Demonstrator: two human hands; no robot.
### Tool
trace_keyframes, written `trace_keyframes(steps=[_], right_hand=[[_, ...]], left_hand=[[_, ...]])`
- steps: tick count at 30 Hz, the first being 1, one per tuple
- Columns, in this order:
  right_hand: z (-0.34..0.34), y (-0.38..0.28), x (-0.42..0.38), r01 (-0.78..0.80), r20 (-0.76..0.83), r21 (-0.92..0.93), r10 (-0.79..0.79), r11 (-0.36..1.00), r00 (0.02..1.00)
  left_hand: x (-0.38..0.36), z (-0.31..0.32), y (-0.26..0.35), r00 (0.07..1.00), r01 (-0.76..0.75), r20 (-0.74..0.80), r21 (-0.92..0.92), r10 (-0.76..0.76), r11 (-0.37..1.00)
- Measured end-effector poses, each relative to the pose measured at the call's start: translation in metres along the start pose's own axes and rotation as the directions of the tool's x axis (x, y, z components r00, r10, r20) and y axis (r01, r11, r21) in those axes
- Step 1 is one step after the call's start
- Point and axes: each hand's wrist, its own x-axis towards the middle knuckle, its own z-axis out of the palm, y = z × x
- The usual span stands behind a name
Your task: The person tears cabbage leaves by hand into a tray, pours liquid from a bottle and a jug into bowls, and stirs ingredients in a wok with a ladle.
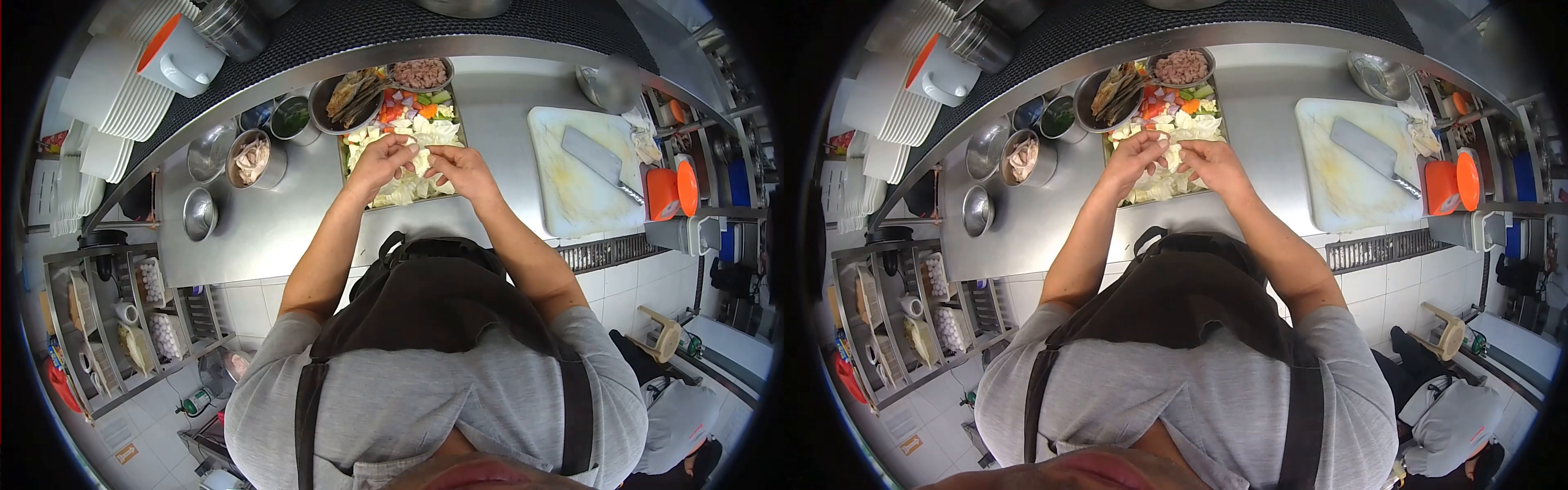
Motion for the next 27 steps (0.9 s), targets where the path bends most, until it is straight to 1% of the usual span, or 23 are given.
trace_keyframes(steps=[1, 2, 4, 5, 7, 8, 10, 11, 12, 14, 15, 17, 18, 19, 20, 21, 22, 23, 24, 25, 26, 27], right_hand=[[-0.001, 0.000, 0.001, -0.014, 0.019, 0.029, 0.014, 0.999, 1.000], [-0.001, 0.000, 0.001, -0.029, 0.038, 0.057, 0.027, 0.998, 0.999], [0.000, -0.004, -0.001, -0.037, 0.053, 0.057, 0.034, 0.998, 0.998], [0.000, -0.007, -0.002, -0.044, 0.065, 0.058, 0.041, 0.997, 0.997], [-0.001, -0.007, -0.002, -0.055, 0.068, 0.073, 0.050, 0.996, 0.996], [-0.002, -0.007, -0.002, -0.066, 0.069, 0.089, 0.060, 0.994, 0.996], [-0.005, -0.005, -0.004, -0.088, 0.095, 0.103, 0.078, 0.991, 0.992], [-0.006, -0.003, -0.005, -0.110, 0.121, 0.115, 0.096, 0.987, 0.988], [-0.005, 0.001, -0.007, -0.111, 0.123, 0.114, 0.097, 0.987, 0.988], [-0.003, 0.012, -0.012, -0.048, 0.101, 0.020, 0.045, 0.999, 0.994], [-0.002, 0.017, -0.013, -0.050, 0.106, 0.020, 0.048, 0.999, 0.993], [0.001, 0.022, -0.015, 0.007, 0.058, -0.208, 0.006, 0.978, 0.998], [0.001, 0.024, -0.015, 0.007, 0.062, -0.209, 0.007, 0.978, 0.998], [0.002, 0.021, -0.015, 0.090, 0.025, -0.304, -0.086, 0.948, 0.996], [0.002, 0.018, -0.016, 0.165, -0.001, -0.398, -0.180, 0.902, 0.984], [0.002, 0.016, -0.016, 0.165, 0.002, -0.399, -0.179, 0.902, 0.984], [0.001, 0.013, -0.014, 0.101, -0.023, -0.347, -0.116, 0.933, 0.993], [-0.001, 0.009, -0.012, 0.037, -0.046, -0.292, -0.053, 0.956, 0.998], [-0.002, 0.005, -0.009, 0.039, -0.046, -0.293, -0.055, 0.955, 0.997], [-0.003, 0.000, -0.007, 0.112, -0.016, -0.390, -0.129, 0.914, 0.992], [-0.004, -0.003, -0.004, 0.183, 0.020, -0.481, -0.199, 0.857, 0.980], [-0.005, -0.006, 0.000, 0.184, 0.018, -0.483, -0.201, 0.856, 0.980]], left_hand=[[-0.001, 0.001, -0.001, 0.999, -0.043, 0.009, 0.016, 0.043, 0.999], [-0.001, 0.000, -0.002, 0.999, -0.043, 0.008, 0.015, 0.043, 0.999], [0.000, 0.000, -0.003, 0.999, -0.039, 0.026, 0.078, 0.037, 0.996], [-0.001, 0.000, -0.002, 0.999, -0.040, 0.024, 0.077, 0.038, 0.996], [-0.003, 0.002, 0.002, 1.000, 0.006, 0.028, 0.012, -0.006, 1.000], [-0.004, 0.002, 0.001, 1.000, 0.006, 0.028, 0.012, -0.007, 1.000], [-0.006, 0.002, -0.001, 0.995, 0.075, 0.073, -0.104, -0.067, 0.992], [-0.006, 0.002, -0.006, 0.995, 0.076, 0.072, -0.105, -0.068, 0.992], [-0.007, 0.003, -0.013, 0.990, 0.107, 0.101, -0.116, -0.095, 0.987], [-0.012, 0.008, -0.018, 0.980, 0.155, 0.145, -0.108, -0.139, 0.982], [-0.014, 0.011, -0.021, 0.980, 0.158, 0.141, -0.111, -0.141, 0.981], [-0.015, 0.016, -0.030, 0.977, 0.160, 0.152, -0.042, -0.152, 0.986], [-0.014, 0.015, -0.033, 0.977, 0.145, 0.165, -0.042, -0.136, 0.989], [-0.012, 0.016, -0.034, 0.977, 0.145, 0.163, -0.045, -0.136, 0.988], [-0.011, 0.018, -0.036, 0.982, 0.124, 0.147, -0.007, -0.122, 0.992], [-0.010, 0.019, -0.037, 0.986, 0.104, 0.131, 0.031, -0.107, 0.994], [-0.010, 0.022, -0.031, 0.986, 0.104, 0.128, 0.029, -0.107, 0.994], [-0.009, 0.024, -0.023, 0.992, 0.082, 0.093, 0.039, -0.085, 0.996], [-0.008, 0.027, -0.016, 0.996, 0.060, 0.061, 0.049, -0.063, 0.997], [-0.006, 0.028, -0.011, 0.996, 0.059, 0.061, 0.048, -0.062, 0.997], [-0.004, 0.030, -0.007, 0.992, 0.066, 0.097, 0.097, -0.075, 0.993], [0.001, 0.030, -0.004, 0.987, 0.069, 0.132, 0.147, -0.088, 0.987]])
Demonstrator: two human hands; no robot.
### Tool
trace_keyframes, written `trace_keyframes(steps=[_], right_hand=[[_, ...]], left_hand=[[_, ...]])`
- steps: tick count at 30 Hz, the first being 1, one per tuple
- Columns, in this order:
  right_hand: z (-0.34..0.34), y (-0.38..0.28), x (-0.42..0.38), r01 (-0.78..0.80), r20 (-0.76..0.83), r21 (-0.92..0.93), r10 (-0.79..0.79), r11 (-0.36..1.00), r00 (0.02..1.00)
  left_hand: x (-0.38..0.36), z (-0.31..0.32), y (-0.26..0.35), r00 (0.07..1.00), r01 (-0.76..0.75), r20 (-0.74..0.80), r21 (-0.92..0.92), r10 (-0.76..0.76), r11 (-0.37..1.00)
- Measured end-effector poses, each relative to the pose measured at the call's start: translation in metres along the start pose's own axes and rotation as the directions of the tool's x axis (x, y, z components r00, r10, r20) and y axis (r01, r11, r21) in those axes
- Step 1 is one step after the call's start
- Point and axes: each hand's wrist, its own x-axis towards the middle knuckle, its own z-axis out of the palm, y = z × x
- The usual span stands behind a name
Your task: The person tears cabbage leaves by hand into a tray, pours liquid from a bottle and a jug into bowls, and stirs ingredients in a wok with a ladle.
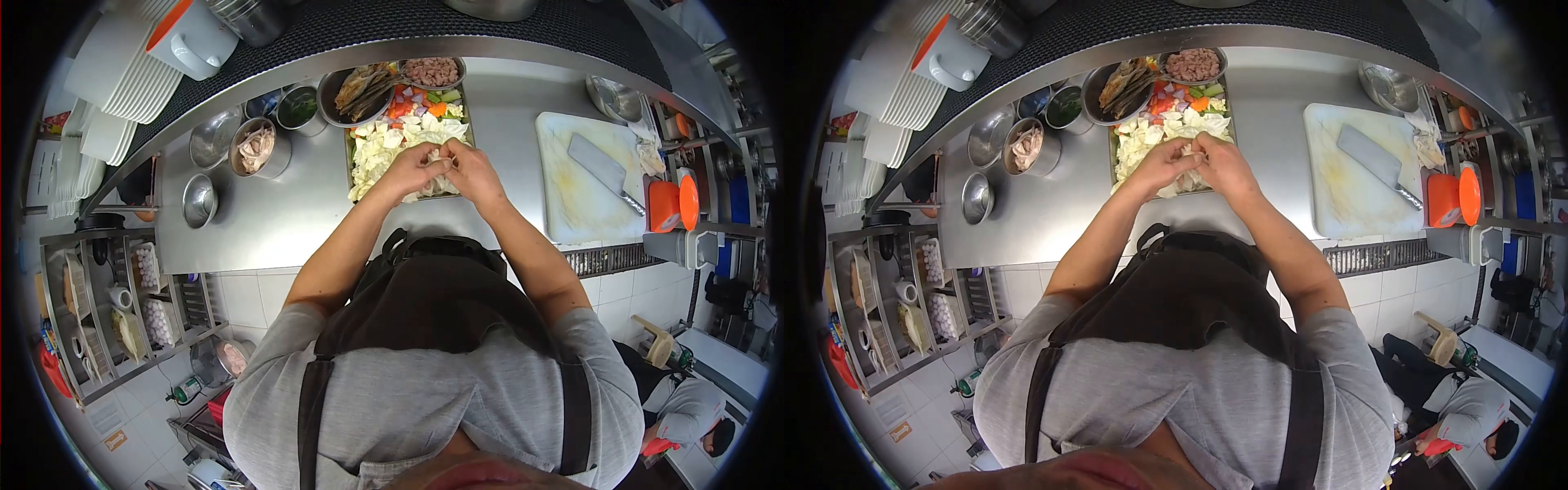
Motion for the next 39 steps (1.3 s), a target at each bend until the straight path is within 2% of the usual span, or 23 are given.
trace_keyframes(steps=[1, 3, 5, 6, 7, 9, 12, 14, 15, 16, 17, 18, 19, 20, 22, 24, 26, 27, 30, 32, 35, 38, 39], right_hand=[[-0.002, 0.000, 0.005, 0.017, -0.039, -0.006, -0.017, 1.000, 0.999], [-0.005, 0.005, 0.015, 0.026, -0.078, -0.011, -0.027, 1.000, 0.997], [-0.010, 0.014, 0.024, 0.040, -0.253, -0.095, -0.063, 0.995, 0.965], [-0.011, 0.017, 0.027, 0.040, -0.253, -0.094, -0.063, 0.995, 0.965], [-0.013, 0.017, 0.029, 0.072, -0.275, -0.089, -0.094, 0.993, 0.957], [-0.017, 0.020, 0.027, 0.101, -0.301, -0.086, -0.122, 0.991, 0.946], [-0.015, 0.036, 0.010, 0.089, -0.293, -0.195, -0.144, 0.977, 0.945], [-0.005, 0.053, -0.008, 0.049, -0.128, -0.311, -0.093, 0.949, 0.987], [0.002, 0.057, -0.016, 0.042, -0.128, -0.309, -0.085, 0.950, 0.988], [0.010, 0.057, -0.024, 0.052, -0.041, -0.409, -0.076, 0.911, 0.996], [0.016, 0.056, -0.029, 0.074, 0.049, -0.501, -0.058, 0.862, 0.997], [0.020, 0.056, -0.028, 0.074, 0.052, -0.497, -0.055, 0.865, 0.997], [0.025, 0.055, -0.026, 0.072, 0.075, -0.523, -0.039, 0.850, 0.996], [0.027, 0.055, -0.022, 0.074, 0.096, -0.549, -0.025, 0.832, 0.995], [0.027, 0.056, -0.012, 0.065, 0.092, -0.543, -0.018, 0.837, 0.996], [0.018, 0.058, -0.005, 0.046, 0.079, -0.548, -0.003, 0.835, 0.997], [0.006, 0.060, -0.001, 0.033, -0.072, -0.406, -0.068, 0.913, 0.995], [-0.001, 0.059, 0.002, 0.033, -0.071, -0.408, -0.068, 0.912, 0.995], [-0.015, 0.044, 0.013, 0.036, -0.137, -0.328, -0.085, 0.944, 0.987], [-0.014, 0.029, 0.019, -0.012, -0.218, -0.167, -0.025, 0.986, 0.976], [-0.007, 0.027, 0.024, 0.037, -0.197, -0.059, -0.048, 0.998, 0.979], [-0.003, 0.046, 0.021, 0.129, -0.263, -0.208, -0.182, 0.970, 0.947], [-0.007, 0.053, 0.016, 0.126, -0.262, -0.209, -0.180, 0.970, 0.948]], left_hand=[[0.006, -0.003, 0.002, 1.000, -0.003, 0.002, 0.002, 0.003, 1.000], [0.022, -0.013, 0.001, 0.986, -0.079, -0.133, 0.117, 0.095, 0.990], [0.043, -0.035, -0.005, 0.954, -0.161, -0.178, 0.374, 0.241, 0.913], [0.051, -0.042, -0.011, 0.924, -0.213, -0.184, 0.479, 0.335, 0.852], [0.050, -0.045, -0.009, 0.924, -0.213, -0.183, 0.480, 0.335, 0.851], [0.050, -0.050, -0.004, 0.847, -0.311, -0.165, 0.618, 0.505, 0.723], [0.031, -0.056, -0.001, 0.849, -0.260, -0.220, 0.619, 0.481, 0.741], [0.016, -0.063, -0.018, 0.883, -0.247, -0.162, 0.638, 0.441, 0.729], [0.010, -0.062, -0.028, 0.910, -0.238, -0.106, 0.658, 0.400, 0.715], [0.003, -0.055, -0.037, 0.913, -0.235, -0.103, 0.656, 0.394, 0.717], [-0.006, -0.045, -0.046, 0.932, -0.231, -0.017, 0.741, 0.361, 0.631], [-0.013, -0.036, -0.054, 0.946, -0.233, 0.063, 0.813, 0.317, 0.533], [-0.017, -0.022, -0.057, 0.947, -0.164, 0.026, 0.896, 0.321, 0.412], [-0.015, -0.014, -0.058, 0.948, -0.157, 0.021, 0.898, 0.318, 0.411], [-0.011, -0.003, -0.060, 0.892, -0.008, -0.135, 0.949, 0.431, 0.314], [0.000, -0.010, -0.066, 0.866, -0.015, -0.165, 0.935, 0.471, 0.355], [0.006, -0.023, -0.071, 0.841, -0.062, -0.232, 0.856, 0.489, 0.514], [0.010, -0.030, -0.072, 0.744, -0.162, -0.239, 0.842, 0.624, 0.515], [0.018, -0.052, -0.058, 0.743, -0.169, -0.291, 0.790, 0.603, 0.590], [0.022, -0.057, -0.049, 0.752, -0.107, -0.328, 0.795, 0.571, 0.597], [0.027, -0.056, -0.035, 0.757, -0.105, -0.344, 0.776, 0.556, 0.622], [0.028, -0.046, -0.029, 0.681, -0.200, -0.308, 0.794, 0.664, 0.574], [0.026, -0.044, -0.027, 0.683, -0.201, -0.308, 0.793, 0.662, 0.576]])
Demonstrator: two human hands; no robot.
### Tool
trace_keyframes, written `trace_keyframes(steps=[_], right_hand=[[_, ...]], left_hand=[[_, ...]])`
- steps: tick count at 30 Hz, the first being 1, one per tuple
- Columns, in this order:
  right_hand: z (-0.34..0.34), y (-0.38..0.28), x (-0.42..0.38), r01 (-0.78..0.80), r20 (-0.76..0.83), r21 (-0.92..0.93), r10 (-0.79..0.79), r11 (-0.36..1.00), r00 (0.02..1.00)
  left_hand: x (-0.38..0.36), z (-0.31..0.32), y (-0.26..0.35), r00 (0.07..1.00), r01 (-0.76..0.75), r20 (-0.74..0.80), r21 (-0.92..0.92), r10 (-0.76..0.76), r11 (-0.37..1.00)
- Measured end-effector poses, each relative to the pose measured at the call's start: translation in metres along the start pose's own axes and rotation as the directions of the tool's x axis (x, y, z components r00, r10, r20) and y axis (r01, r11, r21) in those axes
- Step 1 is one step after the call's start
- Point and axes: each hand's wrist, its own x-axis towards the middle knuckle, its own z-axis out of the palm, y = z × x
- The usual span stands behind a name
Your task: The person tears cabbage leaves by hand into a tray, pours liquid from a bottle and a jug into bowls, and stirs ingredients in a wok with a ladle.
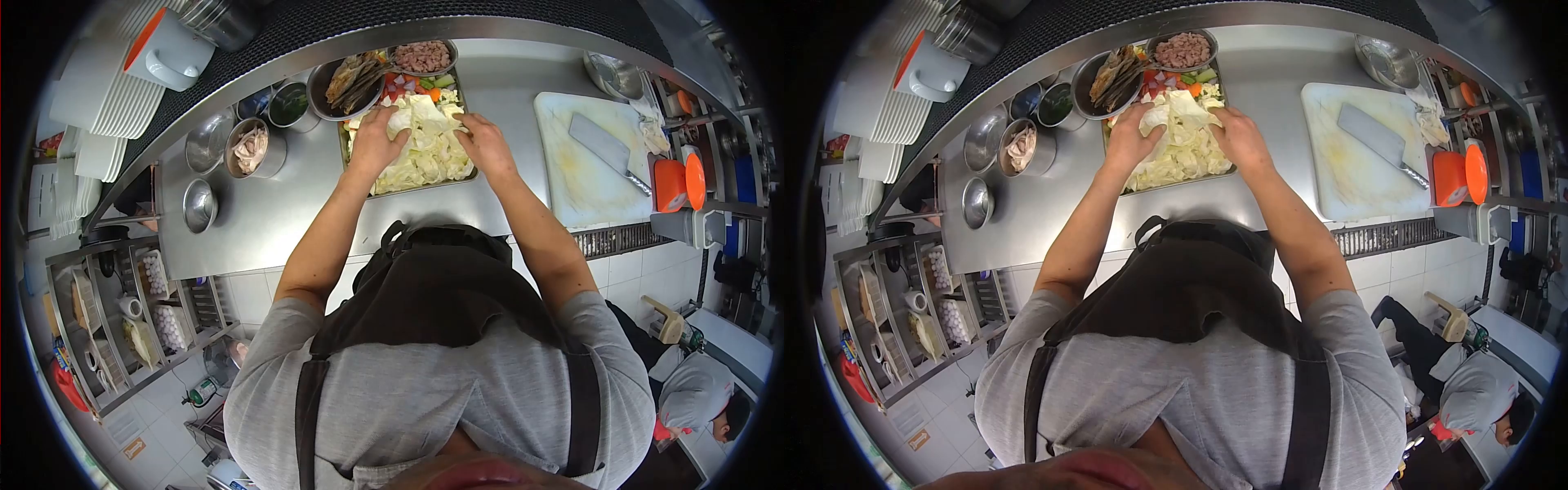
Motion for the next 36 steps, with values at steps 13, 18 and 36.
trace_keyframes(steps=[13, 18, 36], right_hand=[[0.004, 0.008, -0.058, -0.042, 0.268, -0.281, 0.121, 0.959, 0.956], [-0.017, 0.001, -0.059, -0.128, 0.172, -0.171, 0.158, 0.977, 0.972], [-0.009, -0.073, -0.031, -0.343, 0.331, 0.304, 0.239, 0.889, 0.913]], left_hand=[[-0.042, 0.050, 0.023, 0.916, -0.321, 0.297, 0.144, 0.269, 0.936], [-0.035, 0.032, 0.019, 0.938, -0.086, 0.330, -0.073, 0.105, 0.994], [-0.053, 0.004, 0.027, 0.891, 0.379, 0.416, -0.452, -0.185, 0.808]])
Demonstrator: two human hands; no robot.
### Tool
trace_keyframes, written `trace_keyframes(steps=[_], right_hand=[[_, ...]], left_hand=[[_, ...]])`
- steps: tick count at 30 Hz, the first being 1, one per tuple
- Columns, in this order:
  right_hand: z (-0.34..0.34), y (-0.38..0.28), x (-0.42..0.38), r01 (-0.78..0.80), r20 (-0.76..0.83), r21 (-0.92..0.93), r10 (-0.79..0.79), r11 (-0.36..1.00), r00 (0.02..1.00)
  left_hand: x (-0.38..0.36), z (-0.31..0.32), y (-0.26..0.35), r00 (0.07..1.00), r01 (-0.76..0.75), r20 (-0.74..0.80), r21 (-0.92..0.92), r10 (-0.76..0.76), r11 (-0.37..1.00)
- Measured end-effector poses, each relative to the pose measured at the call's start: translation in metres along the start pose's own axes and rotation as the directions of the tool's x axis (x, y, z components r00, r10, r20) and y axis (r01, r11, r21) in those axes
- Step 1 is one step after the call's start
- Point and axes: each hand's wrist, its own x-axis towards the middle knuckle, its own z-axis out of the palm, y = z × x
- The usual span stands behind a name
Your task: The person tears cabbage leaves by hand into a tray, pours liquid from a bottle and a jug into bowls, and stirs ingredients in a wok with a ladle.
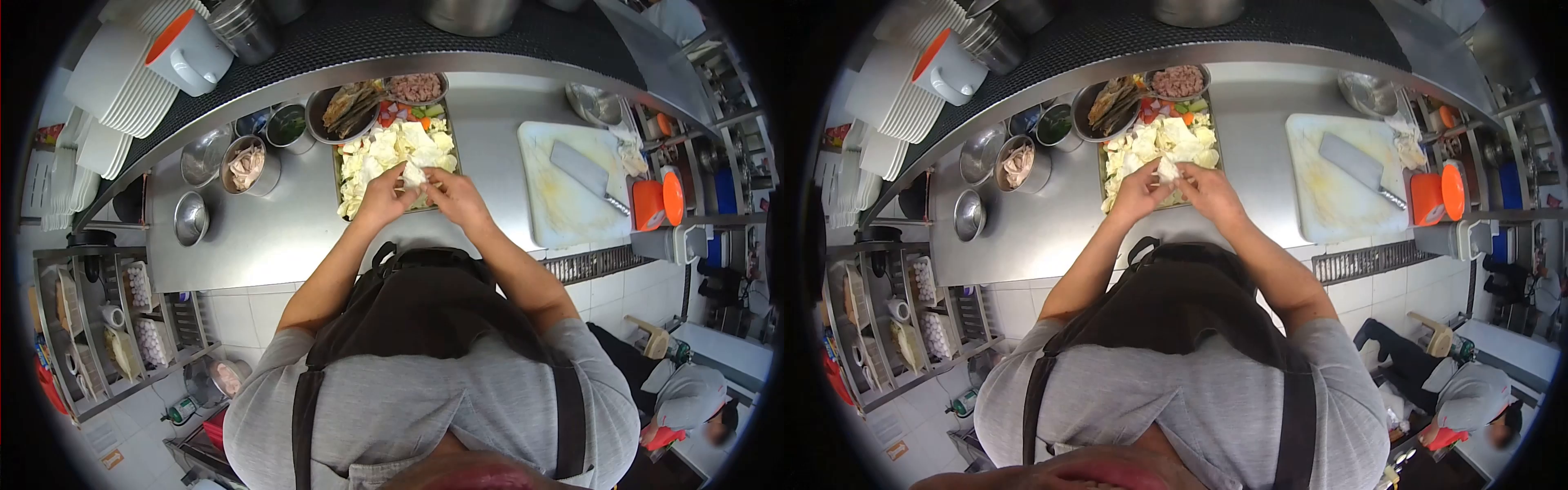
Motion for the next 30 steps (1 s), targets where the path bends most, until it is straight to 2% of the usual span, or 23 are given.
trace_keyframes(steps=[1, 4, 8, 11, 12, 13, 14, 15, 17, 18, 19, 20, 21, 23, 25, 26, 27, 29, 30], right_hand=[[0.003, 0.007, -0.002, 0.004, 0.008, -0.008, -0.004, 1.000, 1.000], [0.004, 0.022, -0.007, 0.167, 0.008, -0.226, -0.169, 0.960, 0.986], [0.006, 0.028, -0.013, 0.148, 0.036, -0.283, -0.143, 0.948, 0.989], [-0.001, 0.027, -0.004, 0.154, 0.001, -0.272, -0.160, 0.950, 0.987], [-0.005, 0.023, 0.001, 0.059, -0.083, -0.173, -0.075, 0.983, 0.994], [-0.010, 0.022, 0.007, -0.030, -0.159, -0.065, 0.019, 0.997, 0.987], [-0.013, 0.027, 0.013, 0.026, -0.198, -0.142, -0.055, 0.989, 0.979], [-0.015, 0.032, 0.016, 0.023, -0.205, -0.136, -0.051, 0.990, 0.978], [-0.021, 0.025, 0.018, 0.211, -0.133, -0.387, -0.281, 0.898, 0.951], [-0.022, 0.021, 0.017, 0.210, -0.139, -0.387, -0.282, 0.898, 0.949], [-0.021, 0.016, 0.012, 0.172, -0.163, -0.312, -0.231, 0.935, 0.959], [-0.020, 0.013, 0.009, 0.135, -0.182, -0.234, -0.180, 0.963, 0.967], [-0.017, 0.012, 0.005, 0.133, -0.183, -0.235, -0.178, 0.963, 0.967], [-0.010, 0.010, -0.005, 0.069, -0.082, -0.141, -0.081, 0.988, 0.993], [0.001, 0.015, -0.016, 0.118, -0.045, -0.140, -0.126, 0.983, 0.991], [0.007, 0.015, -0.022, 0.110, 0.016, -0.105, -0.109, 0.988, 0.994], [0.011, 0.015, -0.027, 0.103, 0.078, -0.071, -0.098, 0.992, 0.992], [0.015, 0.012, -0.036, 0.092, 0.071, -0.028, -0.090, 0.995, 0.993], [0.014, 0.010, -0.038, 0.098, 0.065, -0.066, -0.094, 0.993, 0.993]], left_hand=[[-0.005, 0.003, 0.003, 1.000, -0.001, -0.010, -0.006, 0.001, 1.000], [-0.013, 0.009, 0.015, 0.994, -0.063, -0.078, 0.113, 0.072, 0.992], [-0.021, 0.015, 0.019, 0.997, -0.045, -0.059, 0.211, 0.059, 0.976], [-0.008, 0.017, -0.002, 0.989, -0.031, -0.139, 0.119, 0.047, 0.992], [0.000, 0.015, -0.008, 0.989, -0.015, -0.149, -0.117, -0.003, 0.993], [0.006, 0.013, -0.012, 0.988, -0.001, -0.146, -0.346, -0.053, 0.938], [0.007, 0.002, 0.001, 0.988, 0.041, -0.129, -0.309, -0.084, 0.950], [0.009, -0.004, 0.006, 0.989, 0.043, -0.122, -0.303, -0.084, 0.952], [0.017, -0.016, 0.011, 0.976, 0.086, -0.175, -0.228, -0.128, 0.970], [0.022, -0.019, -0.003, 0.976, 0.044, -0.207, -0.135, -0.072, 0.990], [0.020, -0.023, 0.000, 0.977, 0.044, -0.203, -0.135, -0.071, 0.990], [0.016, -0.026, 0.003, 0.980, 0.053, -0.187, -0.068, -0.065, 0.996], [0.011, -0.027, 0.005, 0.983, 0.064, -0.171, -0.002, -0.063, 0.998], [-0.003, -0.023, 0.007, 0.993, 0.049, -0.113, 0.012, -0.047, 0.999], [-0.019, -0.015, 0.011, 0.989, 0.097, 0.114, 0.000, -0.096, 0.995], [-0.026, -0.003, 0.010, 0.988, 0.111, 0.132, -0.245, -0.080, 0.963], [-0.030, -0.001, 0.011, 0.988, 0.115, 0.129, -0.245, -0.085, 0.963], [-0.038, -0.002, 0.017, 0.952, 0.297, 0.205, -0.458, -0.226, 0.838], [-0.038, -0.002, 0.013, 0.935, 0.350, 0.241, -0.495, -0.261, 0.796]])
